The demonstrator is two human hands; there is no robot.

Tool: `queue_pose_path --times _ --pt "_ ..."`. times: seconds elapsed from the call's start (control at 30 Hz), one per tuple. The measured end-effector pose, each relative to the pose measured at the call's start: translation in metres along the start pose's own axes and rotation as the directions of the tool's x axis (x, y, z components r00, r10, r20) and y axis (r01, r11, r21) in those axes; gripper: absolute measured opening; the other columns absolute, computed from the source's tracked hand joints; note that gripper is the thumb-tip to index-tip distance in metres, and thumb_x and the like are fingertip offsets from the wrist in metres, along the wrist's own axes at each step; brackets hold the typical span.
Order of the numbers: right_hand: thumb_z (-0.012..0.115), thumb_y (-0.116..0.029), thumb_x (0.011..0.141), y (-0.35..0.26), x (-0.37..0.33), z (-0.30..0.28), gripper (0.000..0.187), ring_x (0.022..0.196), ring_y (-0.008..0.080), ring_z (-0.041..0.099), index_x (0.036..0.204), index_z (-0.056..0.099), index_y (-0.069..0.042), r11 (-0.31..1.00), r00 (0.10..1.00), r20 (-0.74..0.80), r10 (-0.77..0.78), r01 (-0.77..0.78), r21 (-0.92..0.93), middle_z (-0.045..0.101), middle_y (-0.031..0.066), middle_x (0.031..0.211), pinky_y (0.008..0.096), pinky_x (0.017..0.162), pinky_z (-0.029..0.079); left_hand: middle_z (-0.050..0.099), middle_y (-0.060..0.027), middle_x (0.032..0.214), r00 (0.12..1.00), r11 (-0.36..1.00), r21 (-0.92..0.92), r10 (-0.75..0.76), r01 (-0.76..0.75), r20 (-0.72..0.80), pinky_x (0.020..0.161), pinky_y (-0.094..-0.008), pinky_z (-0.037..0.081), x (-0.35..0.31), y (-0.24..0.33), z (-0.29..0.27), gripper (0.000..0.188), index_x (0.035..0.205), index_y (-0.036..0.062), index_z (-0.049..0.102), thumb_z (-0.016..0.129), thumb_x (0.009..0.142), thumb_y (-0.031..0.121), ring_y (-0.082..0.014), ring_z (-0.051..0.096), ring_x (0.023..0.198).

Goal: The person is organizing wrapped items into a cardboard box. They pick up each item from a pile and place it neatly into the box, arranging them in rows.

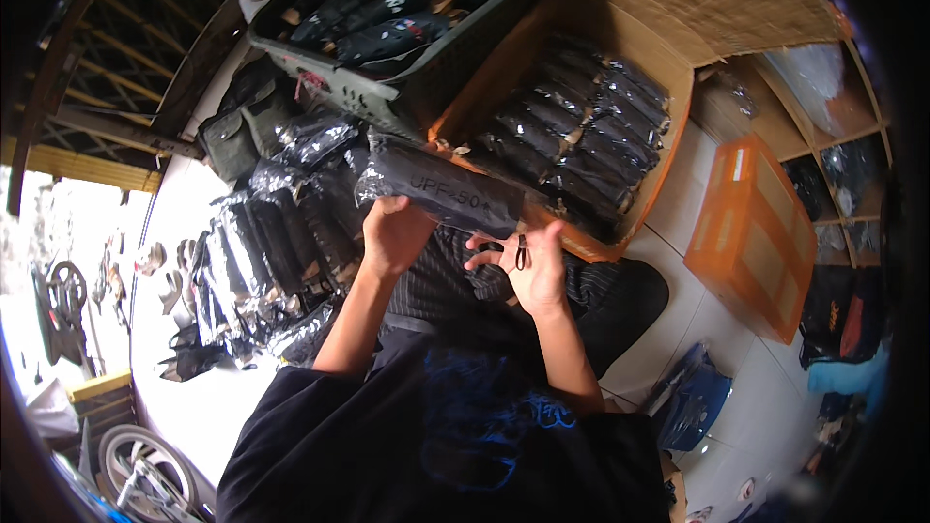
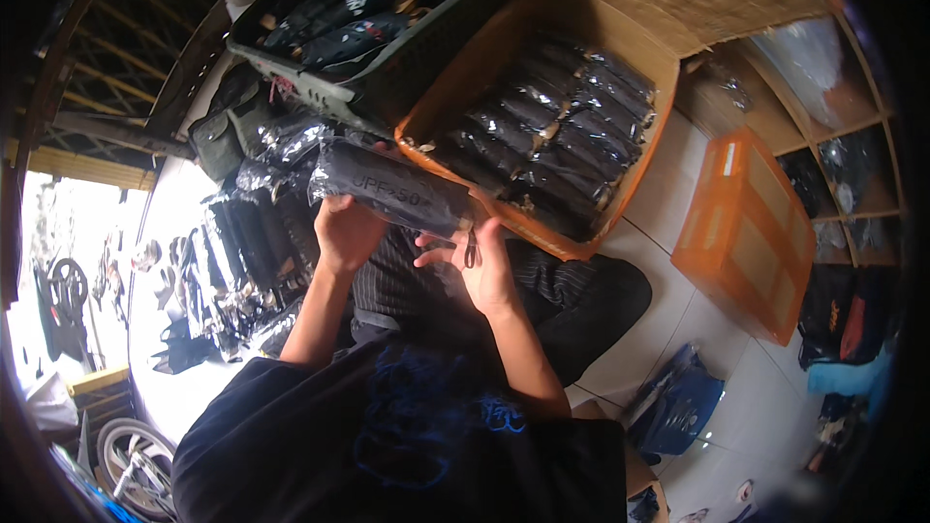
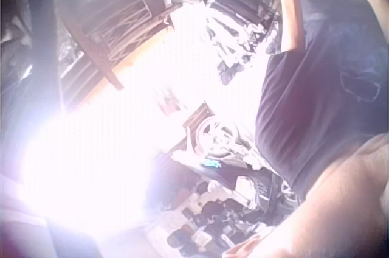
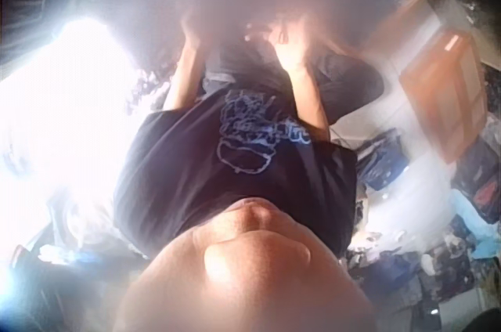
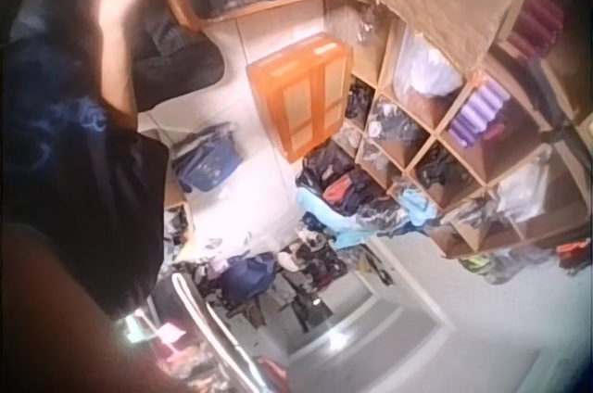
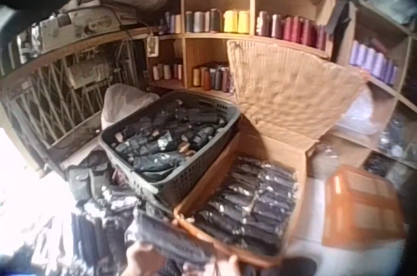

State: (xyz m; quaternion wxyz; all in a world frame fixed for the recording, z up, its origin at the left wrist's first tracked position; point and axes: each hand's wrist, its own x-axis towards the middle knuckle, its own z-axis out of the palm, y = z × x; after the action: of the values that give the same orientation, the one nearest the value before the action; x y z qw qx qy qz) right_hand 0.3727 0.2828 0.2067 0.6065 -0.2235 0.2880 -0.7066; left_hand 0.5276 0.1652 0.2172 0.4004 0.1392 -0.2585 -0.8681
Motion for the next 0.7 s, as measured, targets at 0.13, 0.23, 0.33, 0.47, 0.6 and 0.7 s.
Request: queue_pose_path --times 0.13,0.23,0.33,0.47,0.6,0.7 --pt "0.064 -0.007 0.092 -0.022 0.007 -0.014 0.038 0.078 0.0178 0.066 0.127 0.049 -0.002 0.985 0.960 -0.273 -0.057 0.010 -0.170 0.061 0.0071 0.094 0.0341 0.066 0.058 0.053 -0.0138 0.135 0.997 0.980 0.196 -0.003 0.019 -0.081 0.109 -0.0439 0.033 0.021 -0.017 0.000 0.064 0.141 0.0016 0.041 0.057 0.091 0.037 -0.0283 0.049 0.127" --pt "0.063 -0.008 0.093 -0.031 0.009 -0.033 0.032 0.078 0.0175 0.065 0.122 0.052 -0.001 0.964 0.939 -0.317 -0.137 0.053 -0.260 0.062 0.0076 0.098 0.0329 0.069 0.057 0.058 -0.0118 0.125 0.987 0.945 0.328 0.048 0.004 -0.151 0.102 -0.0405 0.042 0.040 -0.019 0.012 0.051 0.138 0.0020 0.044 0.057 0.095 0.025 -0.0240 0.055 0.118" --pt "0.062 -0.008 0.094 -0.043 0.009 -0.045 0.032 0.081 0.0140 0.063 0.125 0.053 -0.002 0.934 0.917 -0.371 -0.145 0.003 -0.357 0.063 0.0063 0.106 0.0312 0.071 0.055 0.058 -0.0108 0.123 0.983 0.864 0.495 0.004 0.088 -0.182 0.096 -0.0338 0.046 0.056 -0.021 0.016 0.042 0.137 0.0007 0.045 0.054 0.098 0.013 -0.0180 0.056 0.113" --pt "0.068 -0.012 0.091 -0.053 0.019 -0.070 0.043 0.081 0.0089 0.061 0.130 0.052 0.000 0.811 0.881 -0.413 -0.229 -0.062 -0.581 0.062 0.0039 0.106 0.0258 0.073 0.052 0.059 -0.0111 0.124 0.982 0.742 0.663 0.032 0.103 -0.189 0.089 -0.0308 0.050 0.083 -0.038 0.011 0.050 0.141 -0.0051 0.040 0.056 0.098 0.014 -0.0173 0.058 0.109" --pt "0.076 -0.019 0.085 -0.068 0.044 -0.100 0.052 0.095 0.0136 0.061 0.128 0.054 0.001 0.687 0.826 -0.414 -0.383 -0.045 -0.725 0.065 0.0075 0.111 0.0283 0.085 0.049 0.059 -0.0128 0.124 0.987 0.665 0.736 -0.004 0.124 -0.163 0.086 -0.0302 0.051 0.131 -0.060 0.004 0.049 0.137 -0.0052 0.047 0.059 0.096 0.018 -0.0185 0.058 0.109" --pt "0.081 -0.022 0.079 -0.072 0.074 -0.138 0.053 0.103 0.0219 0.064 0.120 0.057 0.002 0.481 0.749 -0.357 -0.558 -0.058 -0.875 0.067 0.0152 0.110 0.0334 0.089 0.049 0.057 -0.0114 0.119 0.988 0.515 0.855 0.089 0.064 -0.128 0.084 -0.0311 0.054 0.180 -0.082 -0.017 0.042 0.133 -0.0046 0.052 0.055 0.097 0.015 -0.0182 0.062 0.100"
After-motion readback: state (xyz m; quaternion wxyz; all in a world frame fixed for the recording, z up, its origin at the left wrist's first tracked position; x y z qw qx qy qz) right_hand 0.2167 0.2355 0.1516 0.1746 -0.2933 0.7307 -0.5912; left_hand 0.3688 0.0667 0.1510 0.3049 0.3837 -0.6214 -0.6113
